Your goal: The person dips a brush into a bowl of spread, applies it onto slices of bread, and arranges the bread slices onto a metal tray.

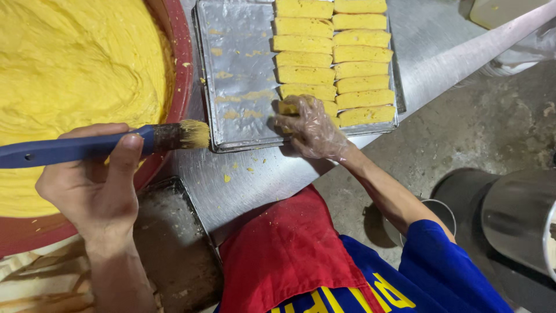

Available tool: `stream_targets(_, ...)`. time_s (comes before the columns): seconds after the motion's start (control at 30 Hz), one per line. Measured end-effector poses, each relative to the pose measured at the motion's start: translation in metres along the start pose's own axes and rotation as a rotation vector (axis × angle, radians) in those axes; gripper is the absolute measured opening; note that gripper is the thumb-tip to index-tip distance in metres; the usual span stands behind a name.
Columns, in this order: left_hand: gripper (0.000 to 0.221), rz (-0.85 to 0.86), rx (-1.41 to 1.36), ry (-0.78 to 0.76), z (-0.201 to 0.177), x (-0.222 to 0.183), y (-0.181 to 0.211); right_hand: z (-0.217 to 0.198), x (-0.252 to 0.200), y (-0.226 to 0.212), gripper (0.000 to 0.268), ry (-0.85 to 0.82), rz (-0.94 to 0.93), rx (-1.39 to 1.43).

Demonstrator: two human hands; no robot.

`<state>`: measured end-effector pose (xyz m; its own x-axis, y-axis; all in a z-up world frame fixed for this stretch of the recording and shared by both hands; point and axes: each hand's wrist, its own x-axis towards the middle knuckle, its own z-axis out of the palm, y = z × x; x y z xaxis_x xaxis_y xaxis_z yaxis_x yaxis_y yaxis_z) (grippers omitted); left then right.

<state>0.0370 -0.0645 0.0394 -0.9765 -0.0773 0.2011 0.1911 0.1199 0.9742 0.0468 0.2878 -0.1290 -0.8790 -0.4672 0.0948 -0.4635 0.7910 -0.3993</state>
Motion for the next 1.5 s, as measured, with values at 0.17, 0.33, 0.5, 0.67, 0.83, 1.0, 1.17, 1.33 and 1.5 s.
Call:
stream_targets(0.17, 0.013, -0.012, 0.084, 0.041, 0.001, -0.003, 0.001, 0.011, -0.005, 0.008, 0.077, 0.198, -0.092, 0.132)
stream_targets(0.33, 0.016, -0.041, -0.074, 0.070, 0.004, -0.007, 0.005, 0.021, -0.012, -0.003, 0.081, 0.078, 0.080, -0.067)
stream_targets(0.5, 0.012, 0.040, 0.004, 0.091, -0.011, -0.012, 0.008, 0.004, -0.003, 0.001, 0.074, 0.104, 0.026, -0.009)
stream_targets(0.67, 0.011, 0.054, 0.168, 0.209, -0.042, -0.055, 0.012, -0.046, 0.000, 0.020, 0.067, 0.317, 0.256, 0.244)
stream_targets(0.83, 0.011, 0.123, 0.088, 0.396, -0.051, -0.083, 0.013, -0.080, 0.010, 0.040, 0.051, 0.388, 0.267, 0.347)
stream_targets(1.0, 0.011, 0.037, -0.073, 0.599, -0.036, -0.135, 0.023, -0.088, 0.017, 0.056, 0.042, 0.378, 0.222, 0.453)
stream_targets(1.17, 0.012, 0.048, -0.032, 0.792, -0.015, -0.177, 0.029, -0.083, 0.030, 0.076, 0.030, 0.320, 0.144, 0.600)
stream_targets(1.33, 0.016, 0.136, 0.097, 1.084, -0.016, -0.223, 0.051, -0.096, 0.045, 0.065, 0.012, 0.314, -0.087, 0.718)
stream_targets(1.5, 0.016, 0.114, 0.337, 1.354, -0.030, -0.259, 0.072, -0.117, 0.072, 0.009, 0.018, 0.242, -0.179, 0.780)
